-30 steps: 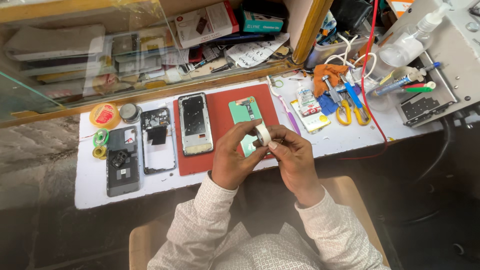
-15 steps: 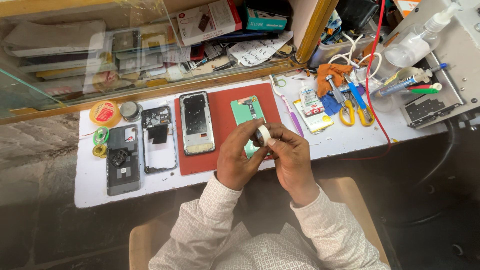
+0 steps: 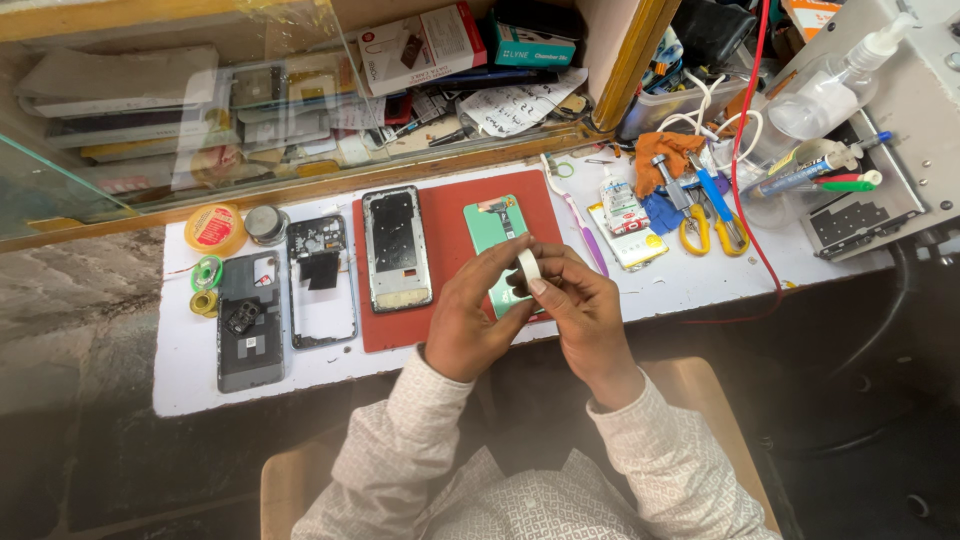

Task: The person cuts a strip of double-sided adhesive tape with scissors, peels its backing, and applies the tape along the edges of a green phone back cover. They then press the back cover onto the phone frame and press the assembled phone together on the work mat.

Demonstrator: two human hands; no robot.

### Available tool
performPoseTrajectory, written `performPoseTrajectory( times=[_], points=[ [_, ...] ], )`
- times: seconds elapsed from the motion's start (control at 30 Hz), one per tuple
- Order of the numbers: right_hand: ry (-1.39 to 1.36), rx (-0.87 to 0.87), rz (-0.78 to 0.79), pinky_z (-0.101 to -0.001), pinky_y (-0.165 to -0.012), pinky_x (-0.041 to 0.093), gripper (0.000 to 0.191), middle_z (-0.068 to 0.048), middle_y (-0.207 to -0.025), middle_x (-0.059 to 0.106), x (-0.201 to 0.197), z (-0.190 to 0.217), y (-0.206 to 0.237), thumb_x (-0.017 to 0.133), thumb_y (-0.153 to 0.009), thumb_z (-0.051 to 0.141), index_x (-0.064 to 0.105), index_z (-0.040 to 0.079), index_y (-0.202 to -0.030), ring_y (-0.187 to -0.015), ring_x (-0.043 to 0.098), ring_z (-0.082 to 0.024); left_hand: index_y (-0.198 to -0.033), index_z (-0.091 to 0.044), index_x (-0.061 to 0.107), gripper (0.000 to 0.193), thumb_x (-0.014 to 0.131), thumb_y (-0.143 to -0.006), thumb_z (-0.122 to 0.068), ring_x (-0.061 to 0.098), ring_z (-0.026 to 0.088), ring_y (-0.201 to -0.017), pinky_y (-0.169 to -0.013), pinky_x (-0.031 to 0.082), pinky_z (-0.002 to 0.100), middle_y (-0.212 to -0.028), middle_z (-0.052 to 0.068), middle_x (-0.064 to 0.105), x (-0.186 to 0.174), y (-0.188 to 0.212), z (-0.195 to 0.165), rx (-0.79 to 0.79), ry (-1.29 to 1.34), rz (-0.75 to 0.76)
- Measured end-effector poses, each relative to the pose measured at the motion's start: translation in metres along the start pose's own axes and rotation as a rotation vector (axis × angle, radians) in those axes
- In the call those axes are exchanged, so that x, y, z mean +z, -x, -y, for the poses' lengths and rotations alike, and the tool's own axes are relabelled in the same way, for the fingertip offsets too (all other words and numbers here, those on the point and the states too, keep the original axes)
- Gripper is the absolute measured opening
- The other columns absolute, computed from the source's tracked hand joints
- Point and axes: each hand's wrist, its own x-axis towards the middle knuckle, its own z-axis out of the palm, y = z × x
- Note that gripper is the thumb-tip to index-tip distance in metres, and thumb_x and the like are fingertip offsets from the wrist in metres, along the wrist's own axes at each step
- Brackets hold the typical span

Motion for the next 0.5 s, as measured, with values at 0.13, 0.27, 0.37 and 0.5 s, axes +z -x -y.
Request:
performPoseTrajectory(
  times=[0.13,0.27,0.37,0.5],
  points=[
    [0.05,-0.019,0.018,-0.0329,-0.097,0.058,0.021,-0.013,-0.125,0.063,0.003,0.007,0.001,0.062,-0.098,0.001,0.067,-0.009,-0.116,-0.108,0.069,-0.019,-0.141,-0.005,0.059,0.056,0.074,-0.088,0.005,0.066,0.033,-0.131,-0.111,0.052,0.04,-0.139,0.017,0.067,-0.01,-0.004,-0.002,0.024,0.134,0.065],
    [-0.072,0.013,-0.04,-0.0339,-0.089,0.058,0.02,-0.015,-0.114,0.068,0.005,0.003,0.004,0.058,-0.098,-0.003,0.068,-0.011,-0.113,-0.1,0.069,-0.02,-0.141,-0.004,0.059,0.062,0.071,-0.081,0.007,0.067,0.032,-0.125,-0.104,0.055,0.038,-0.138,0.017,0.065,-0.01,-0.002,-0.007,0.102,0.021,0.079],
    [-0.134,0.095,-0.088,-0.0353,-0.08,0.058,0.021,-0.016,-0.103,0.069,0.004,0.0,0.006,0.055,-0.099,-0.003,0.069,-0.01,-0.114,-0.09,0.069,-0.021,-0.136,-0.007,0.061,0.06,0.079,-0.079,0.002,0.073,0.025,-0.101,-0.09,0.06,0.034,-0.131,0.014,0.069,0.0,0.001,-0.01,-0.004,-0.016,0.051],
    [-0.06,0.011,-0.06,-0.032,-0.089,0.057,0.021,-0.015,-0.113,0.069,0.006,-0.002,0.005,0.055,-0.097,-0.007,0.069,-0.012,-0.112,-0.099,0.068,-0.019,-0.135,-0.006,0.063,0.058,0.075,-0.08,0.007,0.074,0.025,-0.099,-0.088,0.061,0.034,-0.13,0.013,0.071,0.006,0.002,-0.006,-0.051,-0.024,0.008]
  ],
)
